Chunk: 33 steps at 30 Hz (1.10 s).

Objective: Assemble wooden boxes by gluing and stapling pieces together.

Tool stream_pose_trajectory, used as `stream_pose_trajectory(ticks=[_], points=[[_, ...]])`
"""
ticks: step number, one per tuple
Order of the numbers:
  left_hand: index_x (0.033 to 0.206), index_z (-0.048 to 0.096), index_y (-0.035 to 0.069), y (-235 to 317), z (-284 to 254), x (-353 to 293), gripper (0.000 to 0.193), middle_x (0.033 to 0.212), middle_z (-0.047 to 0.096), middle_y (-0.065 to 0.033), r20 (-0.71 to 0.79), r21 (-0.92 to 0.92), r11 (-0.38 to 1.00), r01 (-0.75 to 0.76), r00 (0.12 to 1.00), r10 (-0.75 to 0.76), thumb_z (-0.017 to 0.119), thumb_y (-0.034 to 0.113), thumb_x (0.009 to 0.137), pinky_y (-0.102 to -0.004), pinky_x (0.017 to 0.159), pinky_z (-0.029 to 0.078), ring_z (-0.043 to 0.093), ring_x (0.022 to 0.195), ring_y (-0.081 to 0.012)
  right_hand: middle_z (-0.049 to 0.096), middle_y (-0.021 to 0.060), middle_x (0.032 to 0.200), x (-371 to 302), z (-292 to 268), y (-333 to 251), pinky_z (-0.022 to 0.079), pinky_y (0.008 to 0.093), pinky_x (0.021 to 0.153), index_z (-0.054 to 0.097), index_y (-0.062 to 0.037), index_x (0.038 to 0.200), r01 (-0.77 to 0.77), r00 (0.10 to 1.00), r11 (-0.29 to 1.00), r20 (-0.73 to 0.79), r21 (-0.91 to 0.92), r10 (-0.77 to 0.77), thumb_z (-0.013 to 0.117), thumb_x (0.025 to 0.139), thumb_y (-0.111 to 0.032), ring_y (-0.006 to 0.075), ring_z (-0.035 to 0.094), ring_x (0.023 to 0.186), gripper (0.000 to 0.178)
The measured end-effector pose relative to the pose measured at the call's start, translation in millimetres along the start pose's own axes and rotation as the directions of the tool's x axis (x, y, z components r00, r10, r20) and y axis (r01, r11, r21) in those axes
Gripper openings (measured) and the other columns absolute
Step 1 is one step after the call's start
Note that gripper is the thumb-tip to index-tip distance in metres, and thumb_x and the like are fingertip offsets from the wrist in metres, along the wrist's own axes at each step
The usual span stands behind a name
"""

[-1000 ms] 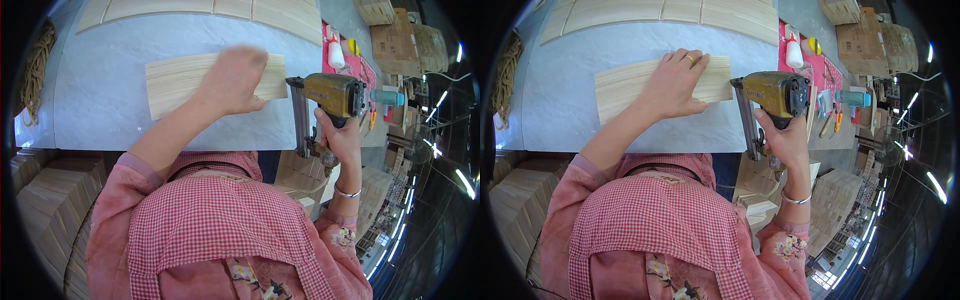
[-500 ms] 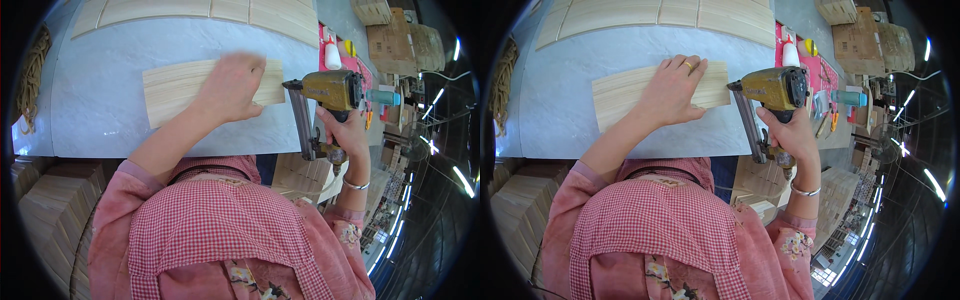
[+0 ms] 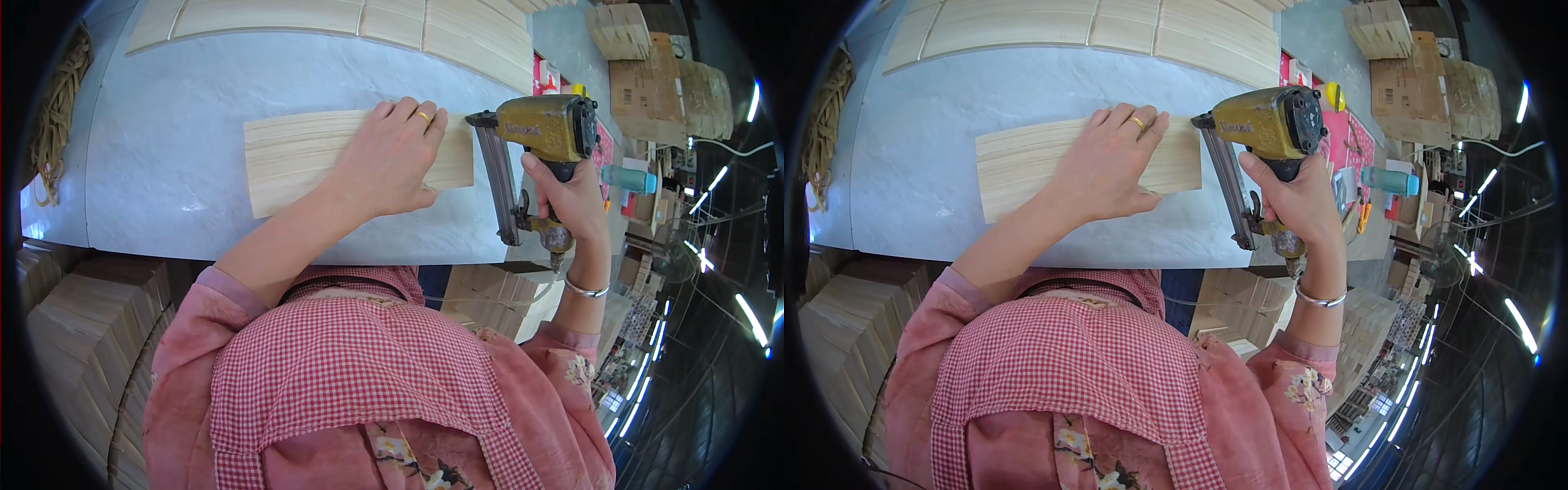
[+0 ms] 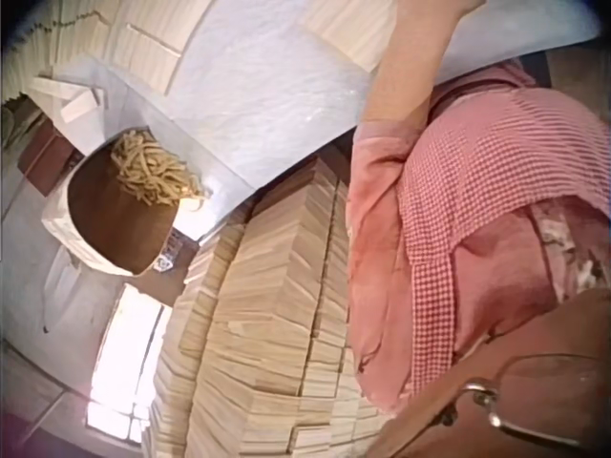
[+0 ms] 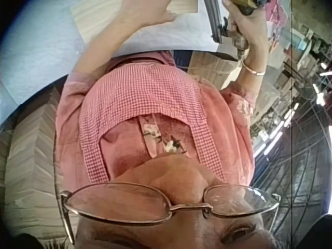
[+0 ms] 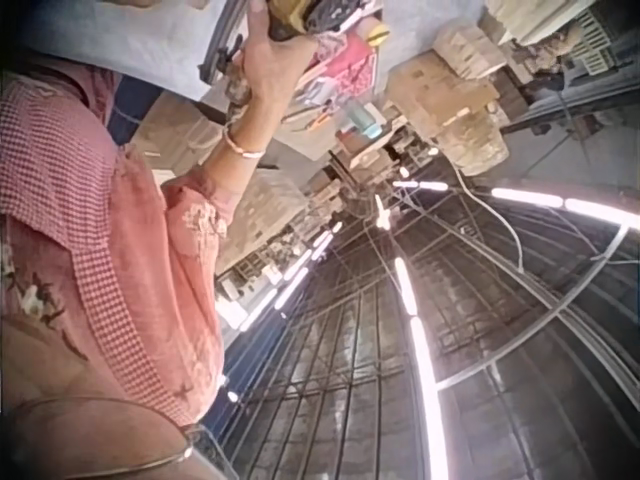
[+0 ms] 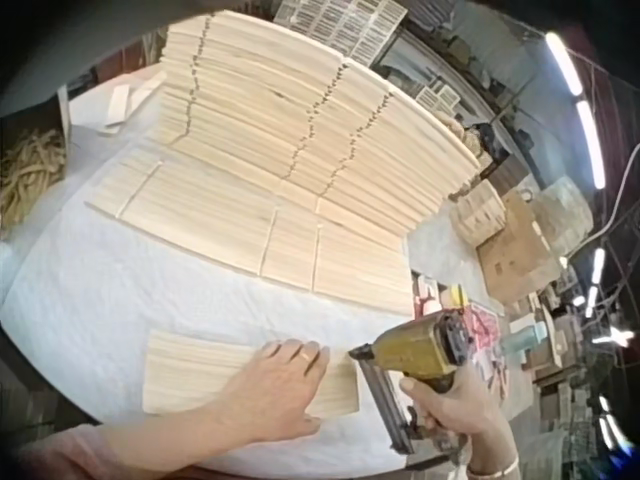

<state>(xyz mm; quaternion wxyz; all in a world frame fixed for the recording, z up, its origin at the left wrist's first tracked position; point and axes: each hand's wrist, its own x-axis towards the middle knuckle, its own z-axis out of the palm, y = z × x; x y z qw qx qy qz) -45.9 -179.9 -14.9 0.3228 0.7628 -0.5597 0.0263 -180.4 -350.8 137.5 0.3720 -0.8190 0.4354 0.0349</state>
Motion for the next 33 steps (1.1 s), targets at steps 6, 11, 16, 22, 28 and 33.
stream_pose_trajectory(ticks=[6, 11, 16, 22, 28, 33], points=[[0.127, 0.056, -0.006, -1.1, 0.2, 0.1, 0.076, 0.12, 0.06, -0.0156, 0.013, -0.01, 1.0, 0.008, 1.0, -0.008, 0.079, 0.038, 0.07, -0.0362, 0.097, 0.04, 0.052, 0.107, -0.0278, 0.055, 0.0007, 0.053, 2.2, 2.8, 0.1, 0.036, 0.0221, 0.038, 0.066, 0.0022, 0.092, 0.015, 1.0, 1.0, 0.001, 0.024, -0.016, 0.077, 0.091, -0.023, 0.0092, 0.046, 0.038, 0.027], [0.128, 0.056, -0.006, -0.6, -2.1, 1.9, 0.076, 0.122, 0.059, -0.0156, 0.035, -0.015, 1.0, 0.004, 0.999, -0.004, 0.079, 0.037, 0.07, -0.0362, 0.097, 0.04, 0.052, 0.107, -0.0279, 0.055, 0.0009, 0.053, 1.1, 1.6, -3.4, 0.036, 0.022, 0.038, 0.066, 0.0027, 0.094, 0.0, 1.0, 1.0, -0.009, 0.0, 0.0, 0.077, 0.09, -0.023, 0.0089, 0.046, 0.039, 0.028], [0.139, 0.051, -0.001, 1.4, -3.6, 0.0, 0.081, 0.133, 0.055, -0.0139, 0.133, -0.013, 0.998, 0.056, 0.99, -0.054, 0.078, 0.037, 0.072, -0.0393, 0.106, 0.037, 0.05, 0.12, -0.0288, 0.054, 0.0008, 0.053, 13.0, -8.0, -4.1, 0.036, 0.0222, 0.038, 0.066, 0.0026, 0.094, 0.029, 0.997, 0.997, 0.071, -0.068, -0.025, 0.078, 0.09, -0.023, 0.0087, 0.046, 0.038, 0.028], [0.146, 0.044, 0.001, 0.5, -6.9, -2.0, 0.095, 0.143, 0.051, -0.0152, 0.132, -0.051, 0.997, 0.065, 0.989, -0.058, 0.084, 0.041, 0.07, -0.0433, 0.115, 0.032, 0.046, 0.132, -0.0311, 0.054, 0.0005, 0.053, 8.4, -10.4, -14.2, 0.036, 0.0225, 0.038, 0.065, 0.0024, 0.094, 0.064, 0.996, 0.985, 0.076, -0.161, -0.053, 0.078, 0.089, -0.023, 0.0088, 0.046, 0.039, 0.028], [0.149, 0.041, 0.004, -19.8, -79.3, -47.9, 0.109, 0.153, 0.041, -0.0164, 0.206, 0.179, 0.974, 0.138, 0.963, -0.174, 0.09, 0.044, 0.06, -0.0543, 0.12, 0.026, 0.04, 0.14, -0.0332, 0.055, 0.0003, 0.054, -20.6, -15.1, 11.1, 0.037, 0.023, 0.038, 0.066, 0.0017, 0.093, 0.05, 0.998, 0.997, -0.046, -0.062, -0.053, 0.077, 0.089, -0.023, 0.0089, 0.046, 0.039, 0.028], [0.134, 0.051, 0.001, -45.7, -116.7, -94.8, 0.086, 0.132, 0.054, -0.0164, 0.174, 0.203, 0.957, 0.206, 0.954, -0.243, 0.087, 0.027, 0.06, -0.0493, 0.112, 0.037, 0.05, 0.126, -0.0336, 0.055, 0.0006, 0.056, -53.6, -17.2, 33.5, 0.037, 0.0235, 0.039, 0.066, 0.0012, 0.095, 0.0, 0.997, 1.0, -0.071, -0.025, -0.001, 0.078, 0.089, -0.022, 0.0091, 0.046, 0.04, 0.027]])
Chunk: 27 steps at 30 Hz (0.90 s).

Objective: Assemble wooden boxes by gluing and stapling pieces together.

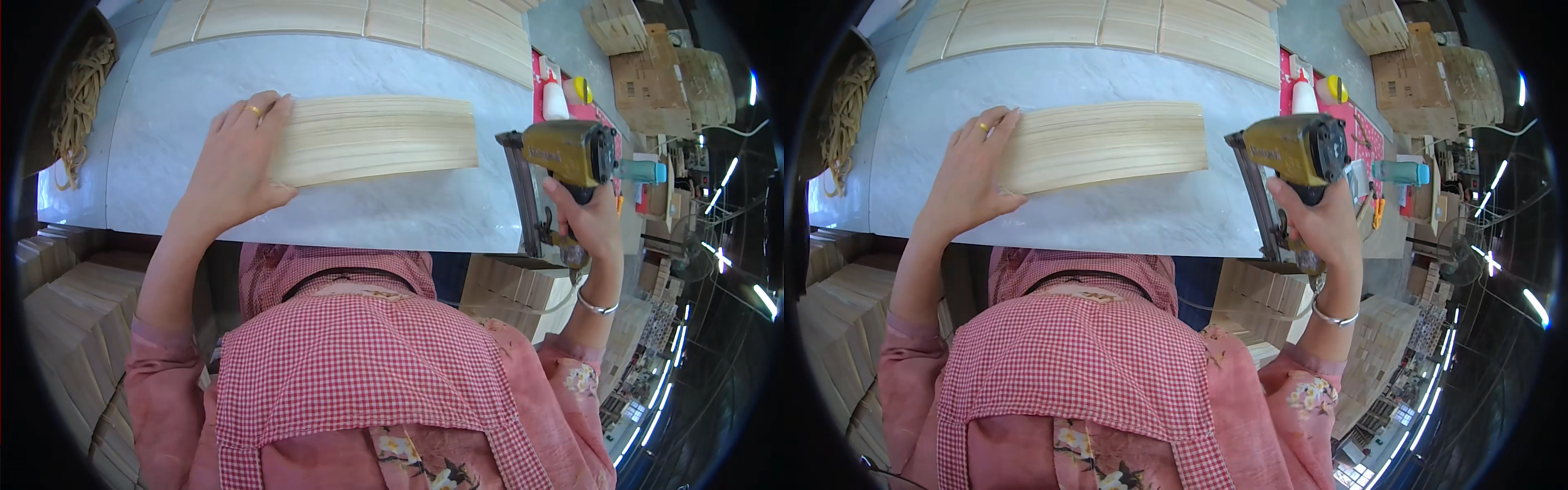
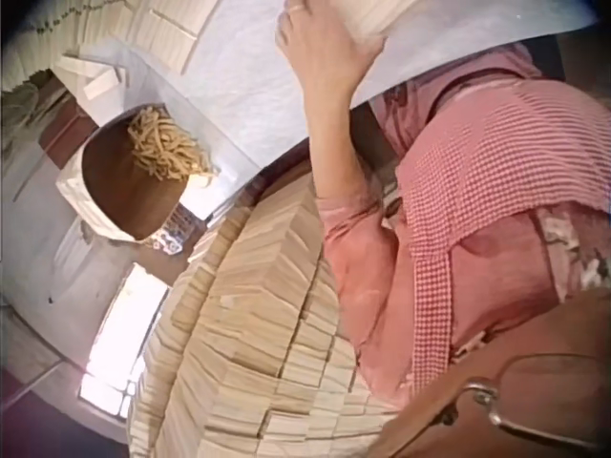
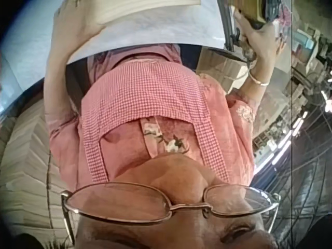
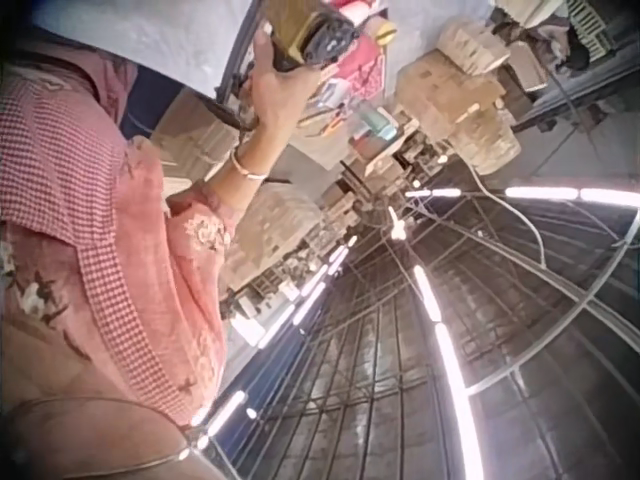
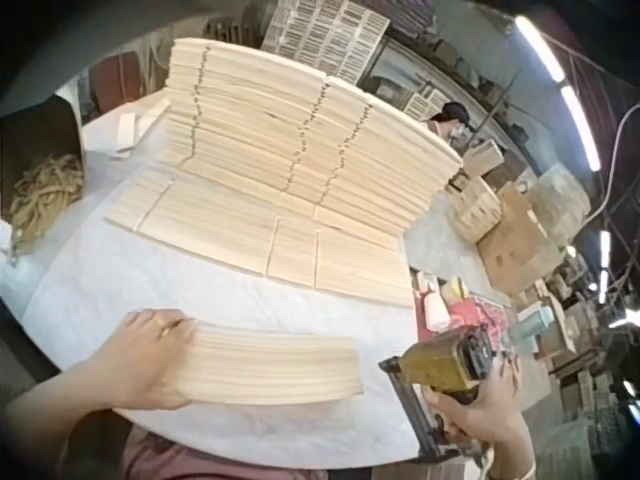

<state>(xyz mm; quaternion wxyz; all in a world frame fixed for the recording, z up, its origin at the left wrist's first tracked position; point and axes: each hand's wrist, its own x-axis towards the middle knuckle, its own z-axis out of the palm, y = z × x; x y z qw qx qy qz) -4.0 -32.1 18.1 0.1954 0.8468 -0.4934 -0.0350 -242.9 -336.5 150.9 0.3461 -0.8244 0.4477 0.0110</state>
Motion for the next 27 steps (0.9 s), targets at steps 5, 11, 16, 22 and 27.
stream_pose_trajectory(ticks=[5, 11, 16, 22, 27], points=[[0.126, 0.054, 0.0, 6.9, 28.2, 13.5, 0.078, 0.125, 0.055, -0.0163, -0.173, -0.093, 0.994, -0.062, 0.984, 0.045, 0.083, 0.021, 0.056, -0.0423, 0.099, 0.045, 0.054, 0.113, -0.0338, 0.056, 0.0012, 0.057, -21.2, 13.0, 7.1, 0.038, 0.0235, 0.039, 0.065, 0.0014, 0.094, 0.033, 0.999, 0.998, 0.013, 0.049, -0.034, 0.078, 0.089, -0.019, 0.0094, 0.046, 0.041, 0.025], [0.124, 0.055, 0.0, 27.1, 49.0, 37.1, 0.078, 0.124, 0.056, -0.0157, -0.2, -0.147, 0.988, -0.044, 0.98, 0.014, 0.084, 0.023, 0.055, -0.0411, 0.098, 0.043, 0.053, 0.109, -0.032, 0.056, 0.002, 0.058, -27.8, 31.0, -2.7, 0.039, 0.0228, 0.039, 0.064, 0.0028, 0.095, 0.056, 0.996, 0.995, 0.058, 0.087, -0.061, 0.077, 0.09, -0.016, 0.0096, 0.046, 0.042, 0.023], [0.124, 0.055, 0.0, 27.3, 52.1, 37.4, 0.078, 0.123, 0.056, -0.0153, -0.234, -0.132, 0.99, -0.047, 0.972, 0.015, 0.084, 0.024, 0.056, -0.0411, 0.099, 0.042, 0.053, 0.109, -0.0312, 0.058, 0.0025, 0.06, -21.1, 35.1, -3.1, 0.039, 0.0235, 0.039, 0.064, 0.0022, 0.097, 0.009, 0.996, 0.996, 0.091, 0.09, -0.017, 0.078, 0.089, -0.016, 0.0094, 0.047, 0.043, 0.025], [0.124, 0.055, 0.0, 25.6, 53.8, 37.4, 0.077, 0.124, 0.055, -0.0149, -0.236, -0.166, 0.985, -0.049, 0.972, 0.008, 0.084, 0.024, 0.057, -0.041, 0.099, 0.041, 0.052, 0.11, -0.0308, 0.063, 0.0047, 0.067, -21.6, 36.9, -10.5, 0.042, 0.0237, 0.043, 0.066, 0.0021, 0.1, -0.065, 0.994, 0.995, 0.089, 0.078, 0.058, 0.079, 0.087, -0.016, 0.0097, 0.053, 0.049, 0.026], [0.129, 0.053, 0.001, 21.3, 54.6, 34.0, 0.081, 0.127, 0.054, -0.0151, -0.236, -0.192, 0.979, -0.062, 0.972, 0.015, 0.083, 0.023, 0.058, -0.0414, 0.1, 0.043, 0.052, 0.111, -0.0313, 0.069, 0.0071, 0.078, -27.0, 44.0, -15.7, 0.047, 0.0241, 0.052, 0.067, 0.0035, 0.103, 0.107, 0.994, 0.994, 0.033, -0.015, -0.106, 0.079, 0.086, -0.013, 0.012, 0.059, 0.059, 0.027]])
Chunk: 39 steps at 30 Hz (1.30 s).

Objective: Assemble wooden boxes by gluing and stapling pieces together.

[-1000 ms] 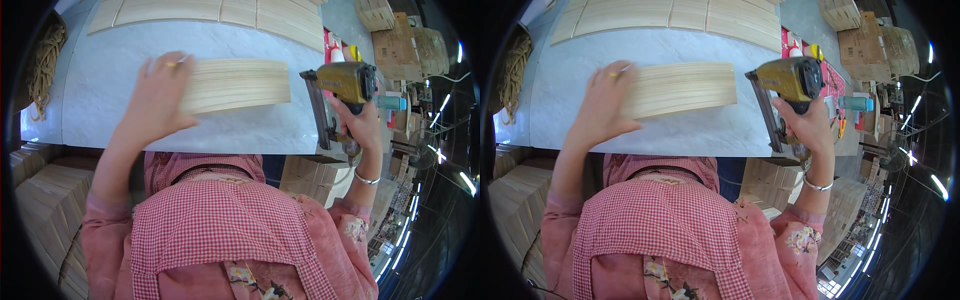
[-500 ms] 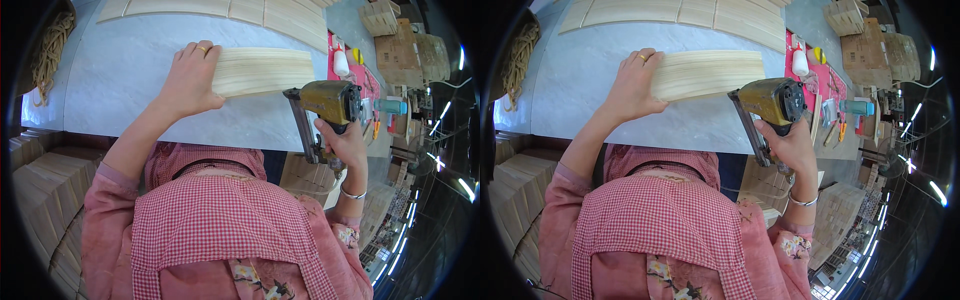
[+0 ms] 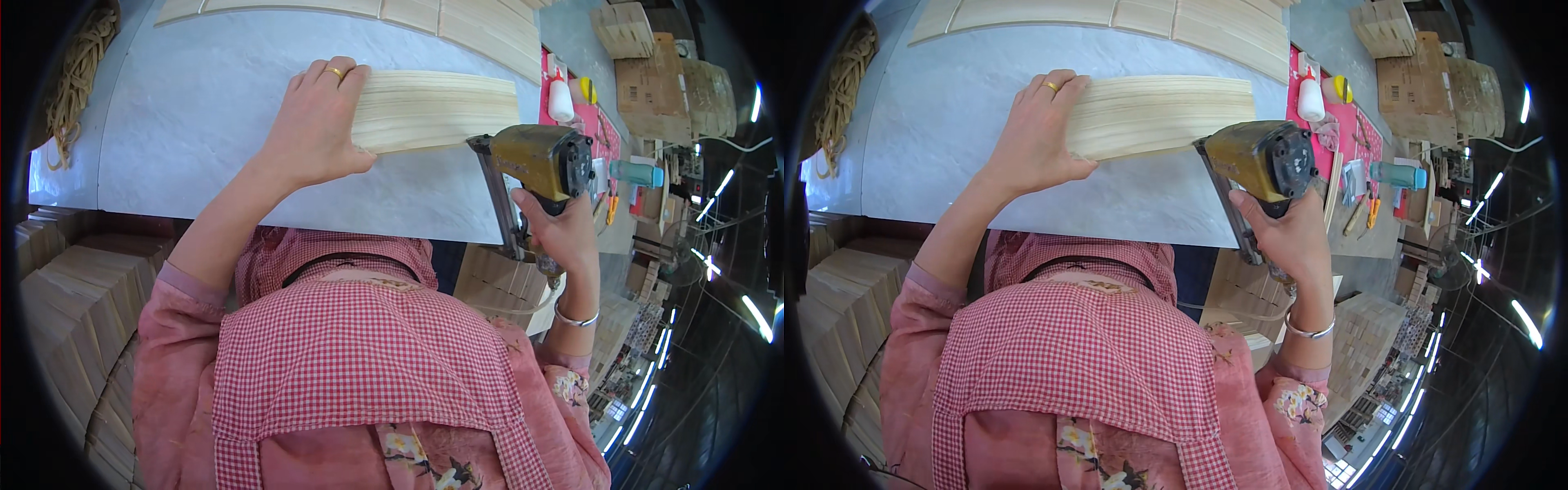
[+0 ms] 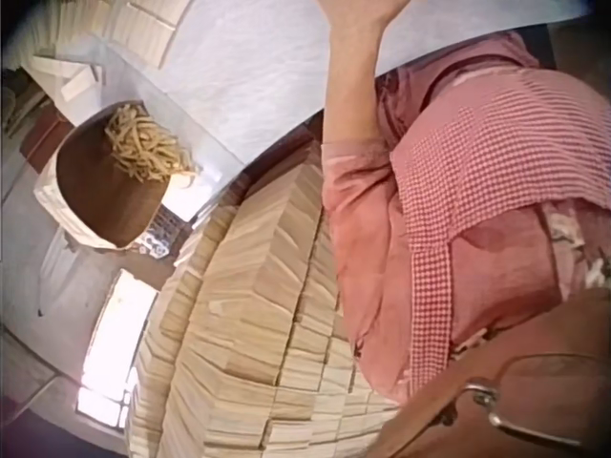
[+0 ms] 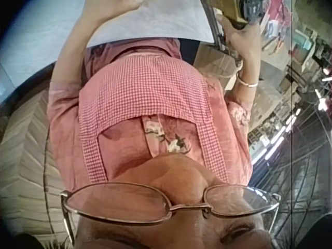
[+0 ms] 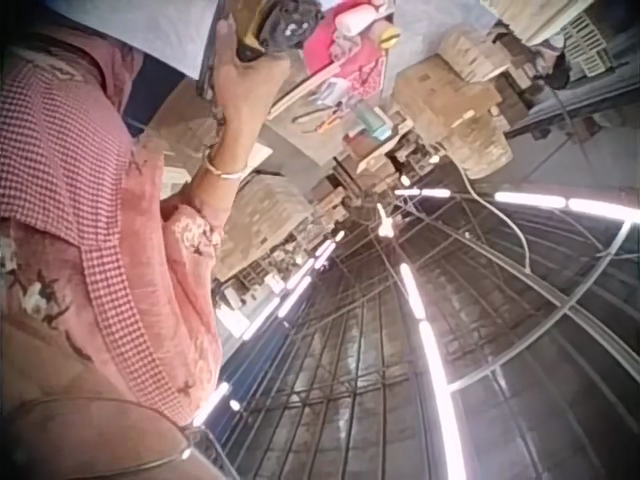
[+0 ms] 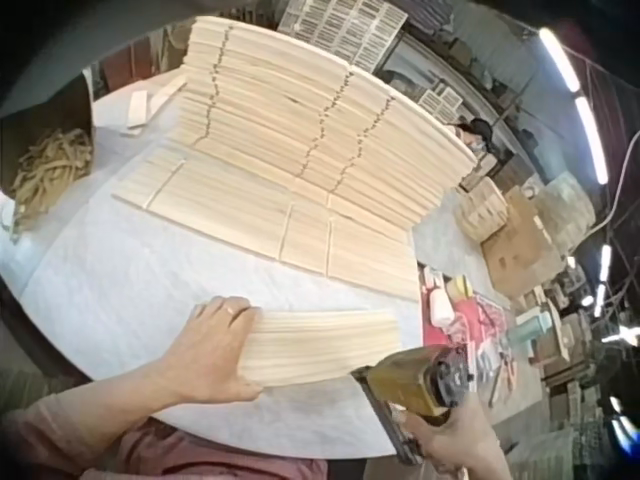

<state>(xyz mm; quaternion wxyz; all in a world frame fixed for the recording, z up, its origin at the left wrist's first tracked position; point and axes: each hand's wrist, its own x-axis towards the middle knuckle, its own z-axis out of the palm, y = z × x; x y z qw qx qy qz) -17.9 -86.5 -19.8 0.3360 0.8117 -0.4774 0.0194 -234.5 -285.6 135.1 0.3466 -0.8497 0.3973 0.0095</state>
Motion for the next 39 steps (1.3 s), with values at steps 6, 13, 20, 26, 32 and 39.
stream_pose_trajectory(ticks=[6, 13, 20, 26, 32, 39], points=[[0.141, 0.046, 0.007, -20.4, 0.7, -20.5, 0.09, 0.135, 0.05, -0.0151, -0.024, -0.348, 0.937, -0.036, 0.999, 0.03, 0.081, 0.021, 0.06, -0.0419, 0.1, 0.046, 0.053, 0.11, -0.0324, 0.06, 0.0019, 0.065, -18.5, 22.5, -19.8, 0.04, 0.0233, 0.042, 0.067, 0.001, 0.095, 0.103, 0.994, 0.987, -0.058, 0.123, -0.096, 0.081, 0.088, -0.022, 0.0094, 0.05, 0.046, 0.028], [0.148, 0.041, 0.012, -33.3, 6.8, -28.5, 0.094, 0.14, 0.047, -0.0146, -0.051, -0.454, 0.89, -0.049, 0.998, 0.029, 0.078, 0.019, 0.062, -0.0416, 0.098, 0.049, 0.055, 0.109, -0.0331, 0.075, 0.0108, 0.097, -26.9, 57.6, -49.6, 0.055, 0.0288, 0.068, 0.067, 0.0053, 0.109, 0.13, 0.982, 0.986, 0.122, 0.104, -0.142, 0.081, 0.083, -0.008, 0.0186, 0.067, 0.077, 0.033], [0.149, 0.04, 0.013, -34.5, 11.0, -27.6, 0.097, 0.14, 0.049, -0.0143, -0.105, -0.461, 0.884, -0.079, 0.994, 0.034, 0.076, 0.018, 0.059, -0.0409, 0.097, 0.049, 0.056, 0.108, -0.033, 0.065, 0.0046, 0.074, -31.0, 74.0, -55.7, 0.046, 0.0247, 0.051, 0.068, 0.0021, 0.1, 0.125, 0.981, 0.985, 0.133, 0.116, -0.14, 0.082, 0.086, -0.022, 0.0122, 0.056, 0.056, 0.031], [0.152, 0.037, 0.014, -33.5, 15.3, -28.3, 0.102, 0.138, 0.051, -0.0143, -0.158, -0.486, 0.87, -0.082, 0.988, 0.005, 0.076, 0.019, 0.058, -0.0428, 0.1, 0.046, 0.055, 0.109, -0.034, 0.074, 0.0102, 0.098, -45.8, 82.4, -59.6, 0.055, 0.0285, 0.069, 0.065, 0.0046, 0.115, -0.011, 0.994, 0.987, 0.112, 0.159, -0.007, 0.079, 0.086, -0.006, 0.0188, 0.069, 0.081, 0.035], [0.155, 0.035, 0.015, -33.9, 16.3, -30.9, 0.105, 0.138, 0.051, -0.0146, -0.171, -0.513, 0.854, -0.082, 0.985, -0.009, 0.076, 0.02, 0.058, -0.0443, 0.104, 0.042, 0.055, 0.111, -0.0346, 0.074, 0.0098, 0.098, -44.6, 80.0, -83.9, 0.055, 0.0281, 0.069, 0.063, 0.0044, 0.118, -0.224, 0.973, 0.971, 0.076, 0.082, 0.218, 0.079, 0.086, -0.006, 0.019, 0.069, 0.082, 0.037], [0.156, 0.033, 0.014, -33.6, 15.5, -30.4, 0.108, 0.139, 0.051, -0.0151, -0.156, -0.492, 0.869, -0.055, 0.988, -0.025, 0.076, 0.021, 0.057, -0.0439, 0.107, 0.039, 0.054, 0.116, -0.0342, 0.06, 0.0013, 0.064, -15.8, 89.7, -85.6, 0.04, 0.0218, 0.043, 0.069, 0.001, 0.097, 0.181, 0.98, 0.978, 0.059, 0.107, -0.188, 0.081, 0.089, -0.023, 0.009, 0.052, 0.047, 0.029]])
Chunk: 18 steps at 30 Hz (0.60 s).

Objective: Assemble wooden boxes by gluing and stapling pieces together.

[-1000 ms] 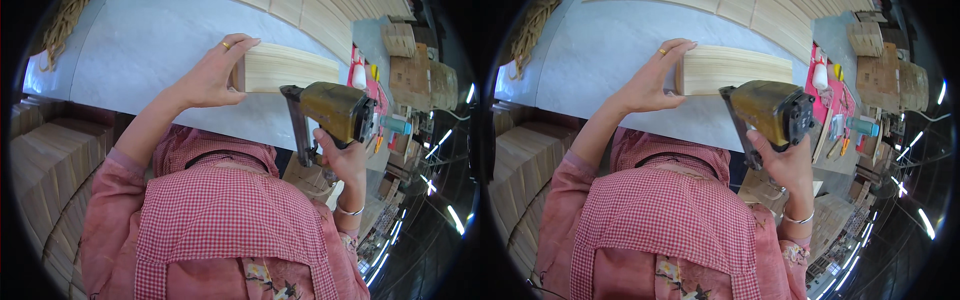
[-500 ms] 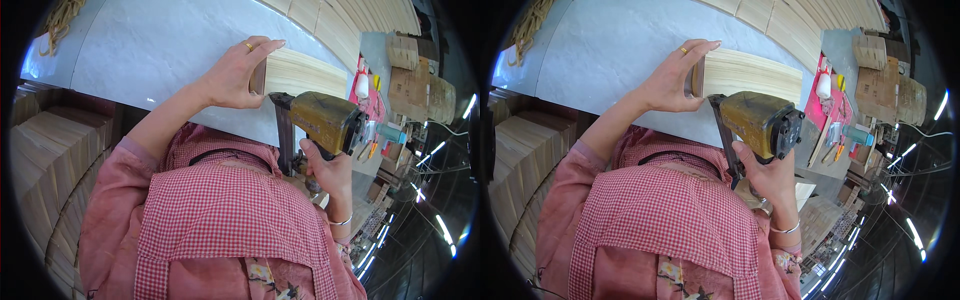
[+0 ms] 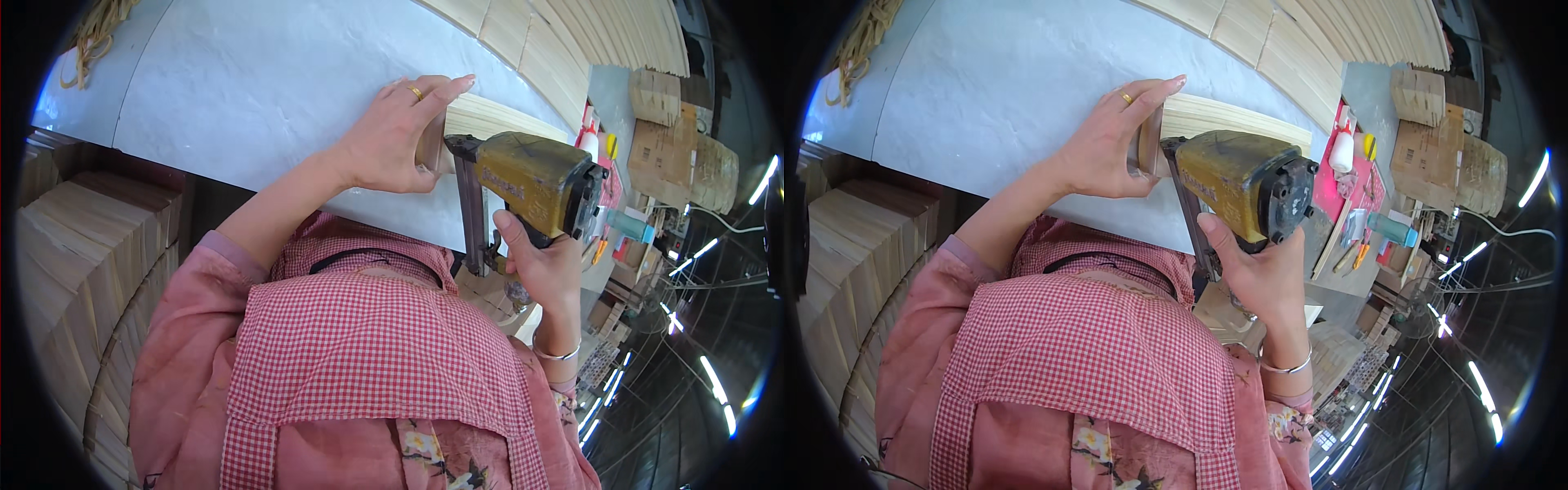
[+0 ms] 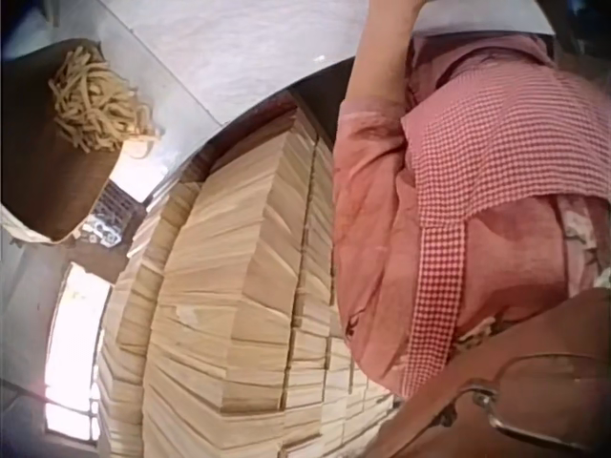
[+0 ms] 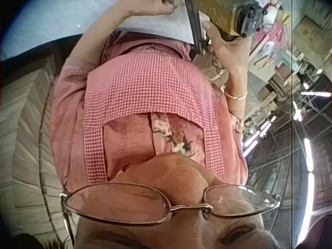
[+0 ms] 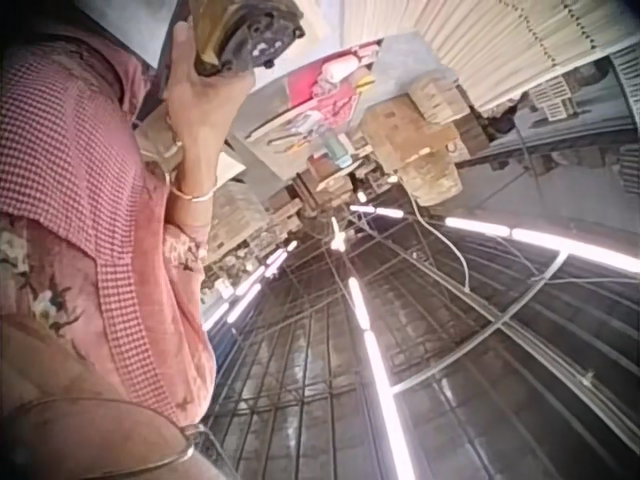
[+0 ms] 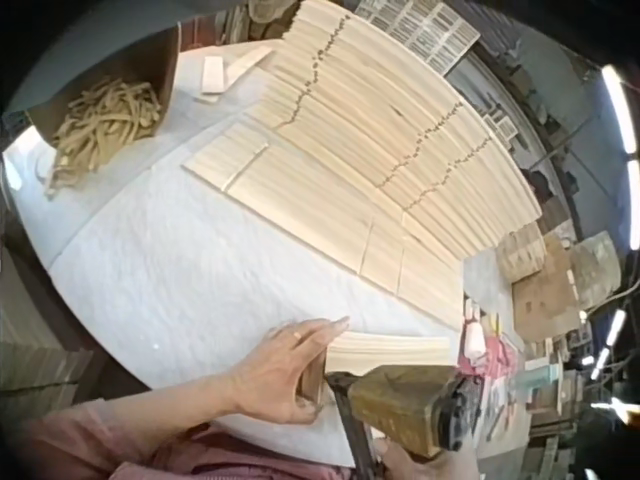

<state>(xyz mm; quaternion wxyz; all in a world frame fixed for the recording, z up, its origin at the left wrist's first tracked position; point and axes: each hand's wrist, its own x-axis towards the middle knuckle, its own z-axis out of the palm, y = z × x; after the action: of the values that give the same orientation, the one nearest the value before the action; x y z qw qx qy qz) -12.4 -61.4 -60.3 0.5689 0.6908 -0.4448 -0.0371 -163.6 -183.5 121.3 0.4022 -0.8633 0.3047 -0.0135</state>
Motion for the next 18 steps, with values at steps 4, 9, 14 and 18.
stream_pose_trajectory(ticks=[4, 9, 14, 18], points=[[0.156, 0.032, 0.014, 0.0, -0.4, 0.0, 0.108, 0.139, 0.052, -0.0152, -0.002, 0.019, 1.0, -0.005, 1.0, 0.005, 0.076, 0.021, 0.058, -0.0438, 0.108, 0.038, 0.054, 0.117, -0.0339, 0.064, 0.0038, 0.073, 5.5, -1.6, -6.9, 0.044, 0.0233, 0.05, 0.069, 0.0021, 0.101, -0.034, 0.999, 0.999, 0.036, -0.042, 0.035, 0.081, 0.088, -0.02, 0.0115, 0.056, 0.056, 0.029], [0.156, 0.031, 0.011, -1.6, -0.9, -0.5, 0.105, 0.137, 0.052, -0.016, -0.013, -0.014, 1.0, -0.014, 1.0, 0.014, 0.076, 0.019, 0.061, -0.0442, 0.105, 0.041, 0.054, 0.117, -0.0333, 0.074, 0.0119, 0.101, 13.2, -7.5, -21.5, 0.056, 0.0288, 0.071, 0.066, 0.0051, 0.112, -0.099, 0.988, 0.984, 0.102, -0.151, 0.115, 0.08, 0.085, -0.007, 0.0197, 0.07, 0.085, 0.032], [0.148, 0.039, 0.004, 2.0, -4.4, -0.4, 0.087, 0.129, 0.054, -0.0184, -0.021, -0.227, 0.96, 0.163, 0.985, -0.172, 0.074, 0.018, 0.07, -0.0398, 0.095, 0.048, 0.057, 0.11, -0.0286, 0.071, 0.0093, 0.093, 24.6, -16.1, -21.4, 0.052, 0.0268, 0.064, 0.066, 0.0042, 0.111, -0.033, 0.991, 0.988, 0.126, -0.152, 0.053, 0.081, 0.086, -0.012, 0.0166, 0.065, 0.075, 0.033], [0.134, 0.05, -0.002, 11.9, -7.9, 9.9, 0.065, 0.115, 0.058, -0.0181, 0.042, -0.511, 0.661, 0.549, 0.784, -0.62, 0.073, 0.018, 0.077, -0.0348, 0.084, 0.051, 0.06, 0.1, -0.0239, 0.061, 0.0015, 0.065, 34.7, -20.7, -20.0, 0.039, 0.0204, 0.04, 0.068, 0.0025, 0.102, 0.039, 0.998, 0.996, 0.048, -0.084, -0.035, 0.081, 0.089, -0.022, 0.0077, 0.049, 0.044, 0.031]])
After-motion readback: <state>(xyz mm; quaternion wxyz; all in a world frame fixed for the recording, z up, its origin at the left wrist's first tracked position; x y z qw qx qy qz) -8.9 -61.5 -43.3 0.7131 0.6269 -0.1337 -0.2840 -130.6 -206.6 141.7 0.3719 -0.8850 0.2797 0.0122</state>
